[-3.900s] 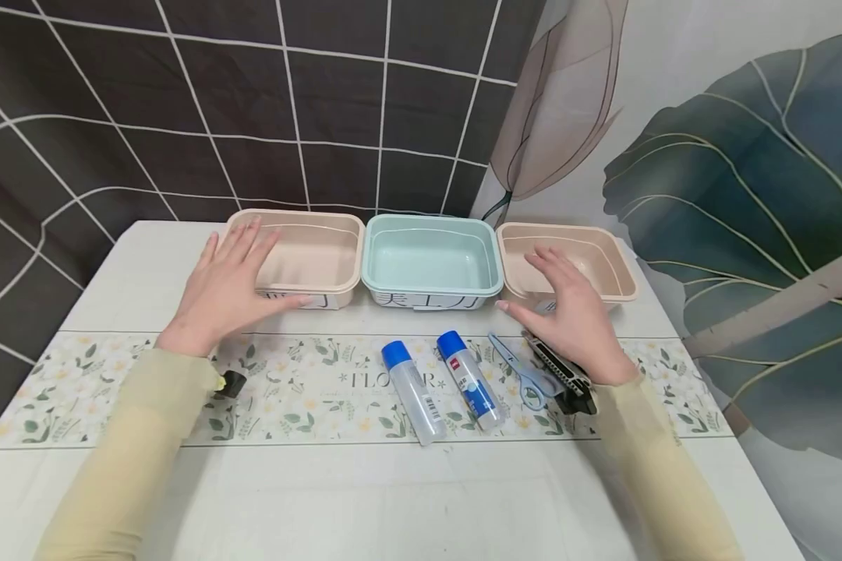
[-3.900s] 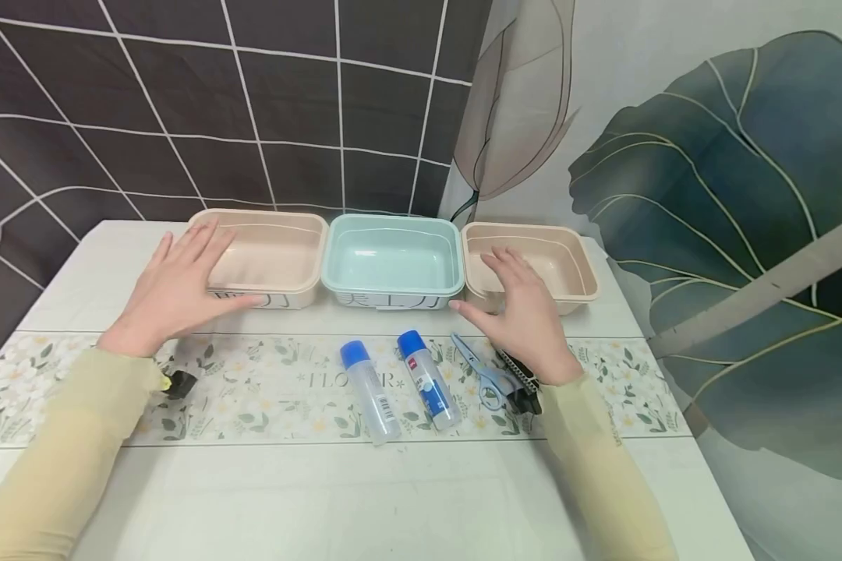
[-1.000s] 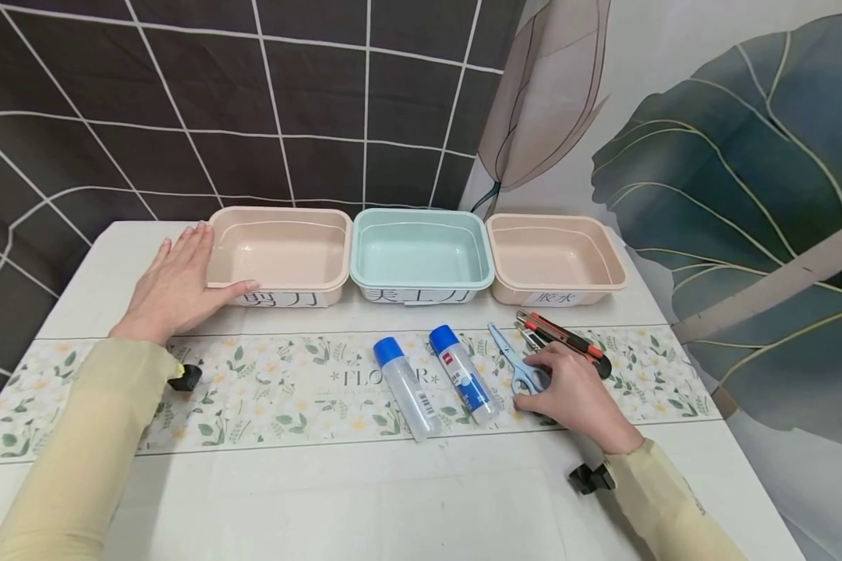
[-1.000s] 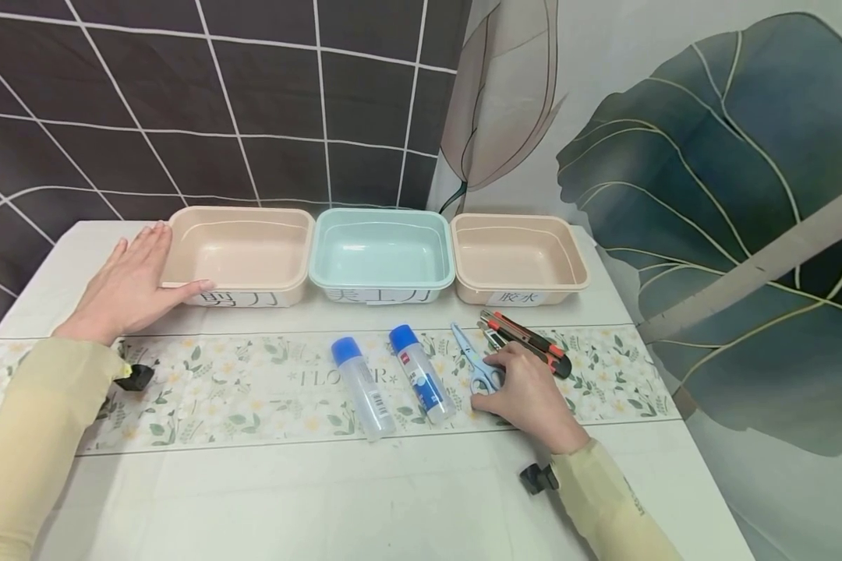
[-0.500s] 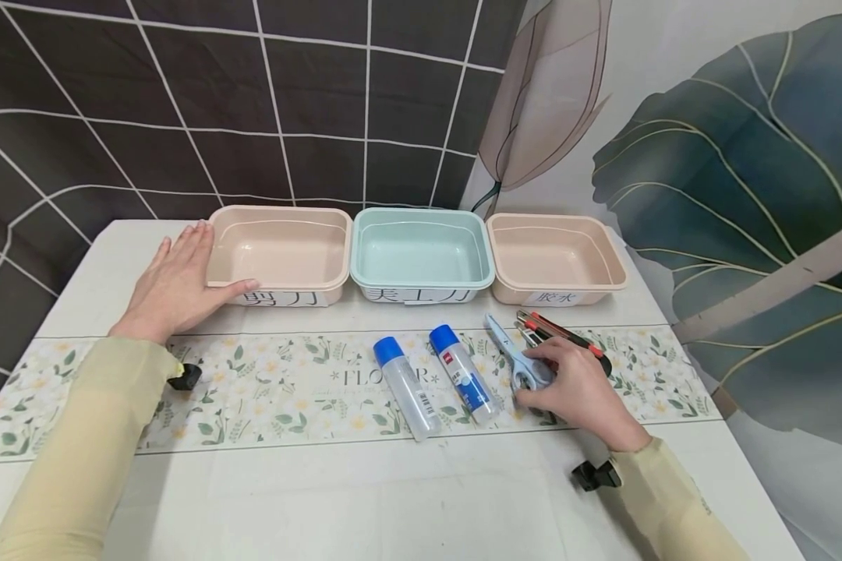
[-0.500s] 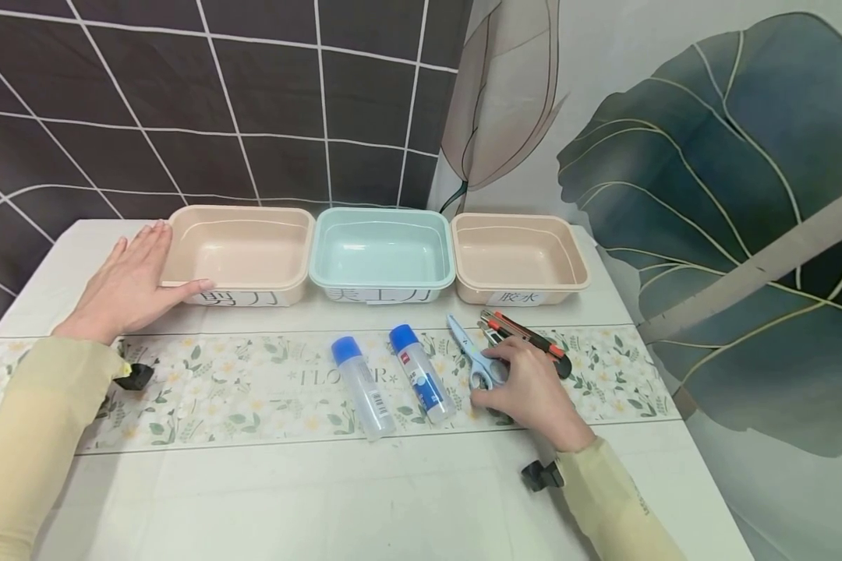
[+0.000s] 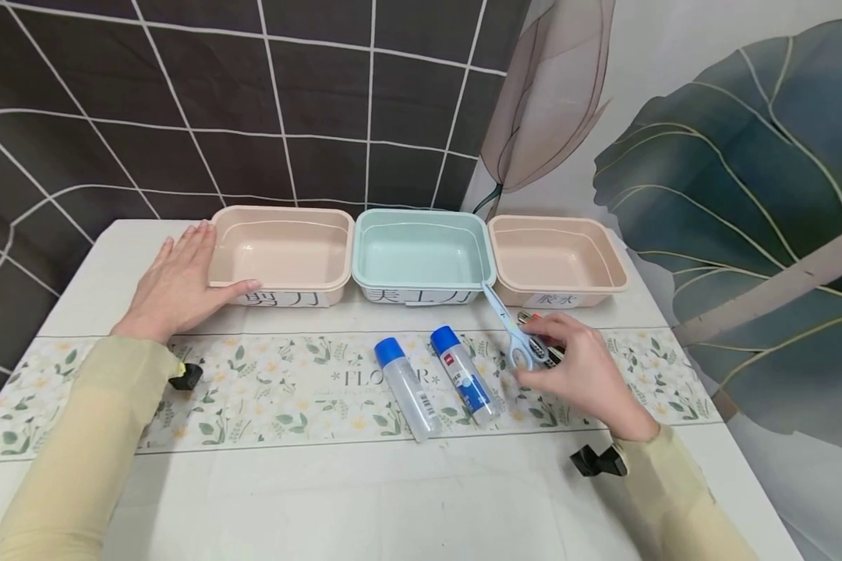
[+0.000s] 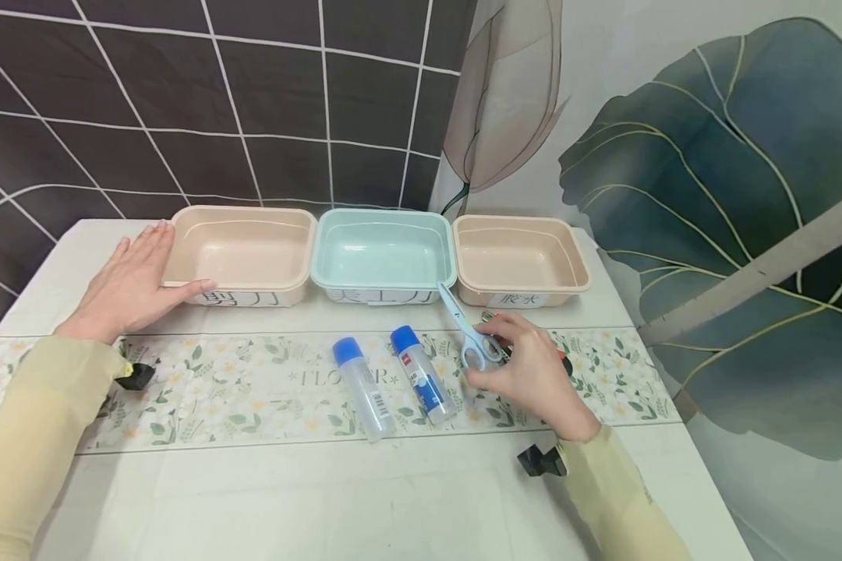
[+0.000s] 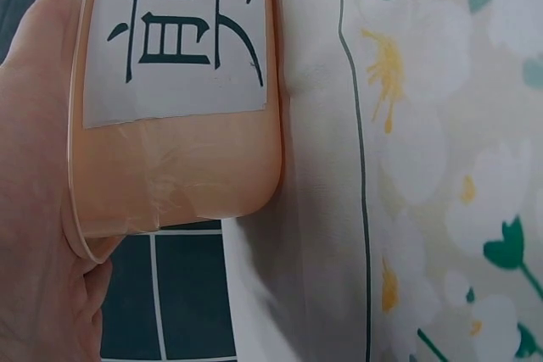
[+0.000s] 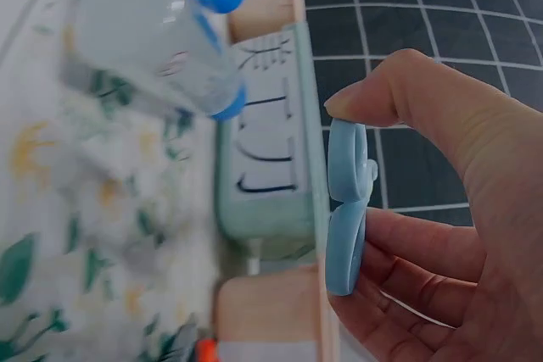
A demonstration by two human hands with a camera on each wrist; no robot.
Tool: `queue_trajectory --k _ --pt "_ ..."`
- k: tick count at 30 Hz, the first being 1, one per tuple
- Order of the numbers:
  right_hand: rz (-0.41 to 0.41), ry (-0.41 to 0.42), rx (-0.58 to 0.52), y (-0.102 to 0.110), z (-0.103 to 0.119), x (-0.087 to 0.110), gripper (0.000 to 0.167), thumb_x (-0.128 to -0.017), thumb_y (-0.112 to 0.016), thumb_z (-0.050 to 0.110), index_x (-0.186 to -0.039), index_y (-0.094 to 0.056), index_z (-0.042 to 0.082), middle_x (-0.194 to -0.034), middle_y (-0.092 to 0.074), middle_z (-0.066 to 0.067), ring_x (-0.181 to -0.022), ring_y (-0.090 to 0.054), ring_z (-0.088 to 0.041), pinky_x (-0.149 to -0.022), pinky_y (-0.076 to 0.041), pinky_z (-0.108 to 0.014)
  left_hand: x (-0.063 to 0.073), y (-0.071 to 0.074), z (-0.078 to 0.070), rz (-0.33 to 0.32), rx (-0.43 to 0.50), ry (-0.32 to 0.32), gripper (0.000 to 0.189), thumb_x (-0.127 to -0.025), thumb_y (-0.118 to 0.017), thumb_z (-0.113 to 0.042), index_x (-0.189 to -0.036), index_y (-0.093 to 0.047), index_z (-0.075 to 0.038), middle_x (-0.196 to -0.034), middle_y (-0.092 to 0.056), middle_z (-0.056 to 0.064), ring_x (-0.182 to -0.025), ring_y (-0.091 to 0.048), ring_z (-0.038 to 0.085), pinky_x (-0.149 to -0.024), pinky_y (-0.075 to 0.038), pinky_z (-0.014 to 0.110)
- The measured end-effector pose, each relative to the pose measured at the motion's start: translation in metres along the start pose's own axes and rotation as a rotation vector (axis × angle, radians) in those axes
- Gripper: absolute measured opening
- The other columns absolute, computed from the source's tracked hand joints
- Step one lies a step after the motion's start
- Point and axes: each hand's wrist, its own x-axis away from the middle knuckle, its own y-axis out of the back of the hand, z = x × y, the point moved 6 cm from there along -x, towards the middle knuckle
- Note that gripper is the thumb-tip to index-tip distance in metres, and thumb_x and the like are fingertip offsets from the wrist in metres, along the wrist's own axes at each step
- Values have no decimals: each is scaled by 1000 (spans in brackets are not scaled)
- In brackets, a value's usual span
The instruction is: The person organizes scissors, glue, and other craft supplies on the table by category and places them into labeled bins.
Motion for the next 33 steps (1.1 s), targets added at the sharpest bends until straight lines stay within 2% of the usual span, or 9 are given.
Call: queue_trajectory --k 7,11,14,17,23,27,33 --pt "-9 26 -18 7 15 -18 51 -68 -92 16 -115 -75 5 -110 -67 -3 -94 -67 -23 -84 -60 -43 -1 0 -2 9 -7 -3 115 -93 -48 -74 -159 -2 7 -166 -2 27 -153 0 39 -123 9 46" --pt "-21 53 -16 8 26 -30 50 -68 -93 18 -114 -76 9 -111 -68 0 -90 -64 -17 -76 -61 -32 -1 1 -1 15 -12 -5 115 -93 -48 -75 -159 -2 7 -166 -3 27 -154 0 38 -123 10 46" --pt "-20 73 -18 7 33 -37 50 -67 -94 20 -114 -77 10 -110 -68 2 -89 -62 -15 -69 -54 -28 -1 2 1 23 -15 -6 115 -93 -48 -75 -160 -2 6 -166 -3 26 -153 0 38 -123 10 46" --pt "-7 82 -32 4 38 -43 50 -68 -93 19 -114 -77 10 -111 -67 3 -93 -62 -16 -71 -53 -30 0 3 3 24 -12 -7 116 -92 -49 -75 -159 -2 7 -166 -3 27 -153 1 39 -123 10 47" --pt "13 102 -67 1 45 -56 49 -69 -92 19 -114 -76 8 -111 -67 1 -94 -63 -18 -72 -57 -37 1 5 4 15 -3 -19 114 -94 -50 -72 -159 -2 8 -165 -4 29 -153 0 40 -124 8 48" --pt "8 131 -93 2 55 -72 50 -69 -92 19 -115 -76 7 -111 -67 0 -94 -66 -20 -78 -58 -40 2 4 5 11 -1 -19 114 -94 -51 -72 -159 -3 8 -165 -5 29 -153 -2 40 -124 6 48" --pt "23 153 -119 -3 71 -99 51 -72 -91 22 -118 -75 7 -115 -66 0 -98 -66 -23 -78 -55 -40 2 4 5 9 1 -19 113 -93 -51 -72 -159 -4 7 -165 -7 29 -153 -3 41 -124 6 47"
